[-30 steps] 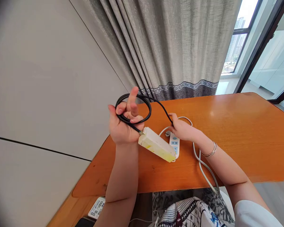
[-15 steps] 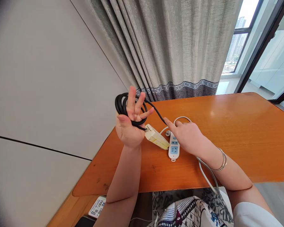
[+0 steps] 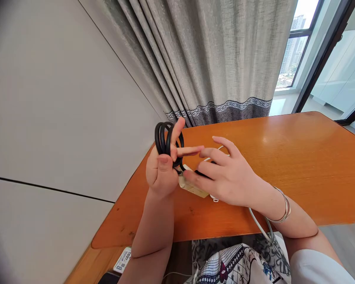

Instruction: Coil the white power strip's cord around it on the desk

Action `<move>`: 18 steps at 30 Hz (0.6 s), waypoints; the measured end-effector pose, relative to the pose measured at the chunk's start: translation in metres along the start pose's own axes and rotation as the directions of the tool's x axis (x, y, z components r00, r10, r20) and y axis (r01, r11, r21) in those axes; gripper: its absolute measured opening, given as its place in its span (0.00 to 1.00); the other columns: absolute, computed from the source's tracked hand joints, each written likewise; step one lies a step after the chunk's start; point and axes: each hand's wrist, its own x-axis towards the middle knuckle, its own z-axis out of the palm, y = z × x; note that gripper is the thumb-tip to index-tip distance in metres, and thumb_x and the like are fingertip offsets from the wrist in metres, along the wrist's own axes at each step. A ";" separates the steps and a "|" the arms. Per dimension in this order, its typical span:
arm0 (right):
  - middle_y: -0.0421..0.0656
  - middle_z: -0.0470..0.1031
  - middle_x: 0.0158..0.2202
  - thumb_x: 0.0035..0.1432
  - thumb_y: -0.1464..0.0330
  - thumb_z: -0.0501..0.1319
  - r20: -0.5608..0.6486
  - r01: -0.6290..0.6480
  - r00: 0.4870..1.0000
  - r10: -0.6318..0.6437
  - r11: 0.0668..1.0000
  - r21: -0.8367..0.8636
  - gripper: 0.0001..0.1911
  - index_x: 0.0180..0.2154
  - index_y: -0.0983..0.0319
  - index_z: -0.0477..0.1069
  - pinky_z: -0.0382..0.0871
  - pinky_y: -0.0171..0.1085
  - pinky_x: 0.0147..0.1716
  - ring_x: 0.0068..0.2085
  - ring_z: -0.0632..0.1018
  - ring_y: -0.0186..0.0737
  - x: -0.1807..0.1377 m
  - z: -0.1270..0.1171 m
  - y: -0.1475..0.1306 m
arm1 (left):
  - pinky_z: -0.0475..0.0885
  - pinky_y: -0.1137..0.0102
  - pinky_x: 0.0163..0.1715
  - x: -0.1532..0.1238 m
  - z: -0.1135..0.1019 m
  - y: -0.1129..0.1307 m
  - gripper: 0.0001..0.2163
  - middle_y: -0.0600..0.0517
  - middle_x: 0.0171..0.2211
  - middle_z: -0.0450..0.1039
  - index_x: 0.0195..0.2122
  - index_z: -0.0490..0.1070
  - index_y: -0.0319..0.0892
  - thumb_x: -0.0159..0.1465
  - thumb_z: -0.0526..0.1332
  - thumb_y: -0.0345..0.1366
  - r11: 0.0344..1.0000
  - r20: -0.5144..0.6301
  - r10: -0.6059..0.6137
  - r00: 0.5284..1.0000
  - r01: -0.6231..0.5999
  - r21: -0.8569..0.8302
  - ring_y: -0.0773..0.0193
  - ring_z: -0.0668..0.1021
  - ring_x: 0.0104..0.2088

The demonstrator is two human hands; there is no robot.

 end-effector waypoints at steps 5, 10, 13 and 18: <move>0.42 0.80 0.39 0.67 0.75 0.59 -0.130 0.052 0.991 -0.021 0.969 0.240 0.10 0.45 0.60 0.75 0.75 0.38 0.42 0.44 0.77 0.38 0.003 -0.007 0.001 | 0.76 0.68 0.31 -0.001 -0.001 0.006 0.23 0.45 0.37 0.83 0.50 0.75 0.41 0.70 0.53 0.55 0.993 0.233 -0.115 0.966 0.113 0.021 0.62 0.81 0.29; 0.46 0.77 0.44 0.67 0.66 0.60 -0.216 -0.033 0.971 0.104 0.951 0.309 0.11 0.51 0.59 0.73 0.75 0.45 0.50 0.48 0.77 0.43 0.002 -0.008 0.007 | 0.65 0.74 0.17 -0.004 0.012 0.008 0.21 0.54 0.22 0.70 0.35 0.73 0.41 0.70 0.54 0.54 0.955 0.414 -0.209 0.886 0.276 -0.109 0.70 0.72 0.19; 0.47 0.74 0.49 0.67 0.60 0.61 -0.140 -0.161 0.966 0.219 0.928 0.337 0.19 0.57 0.55 0.69 0.73 0.50 0.54 0.53 0.76 0.47 0.000 -0.007 0.011 | 0.52 0.76 0.10 -0.004 0.021 0.007 0.22 0.58 0.17 0.63 0.30 0.68 0.42 0.67 0.57 0.58 0.836 0.462 -0.322 0.826 0.477 -0.272 0.76 0.59 0.11; 0.52 0.70 0.58 0.66 0.55 0.60 0.125 -0.420 0.902 0.412 0.776 0.470 0.32 0.67 0.57 0.57 0.72 0.51 0.56 0.58 0.73 0.50 -0.004 0.003 0.019 | 0.47 0.78 0.10 0.003 0.028 0.004 0.28 0.58 0.15 0.62 0.30 0.68 0.40 0.57 0.63 0.65 0.688 0.517 -0.409 0.752 0.627 -0.367 0.79 0.52 0.10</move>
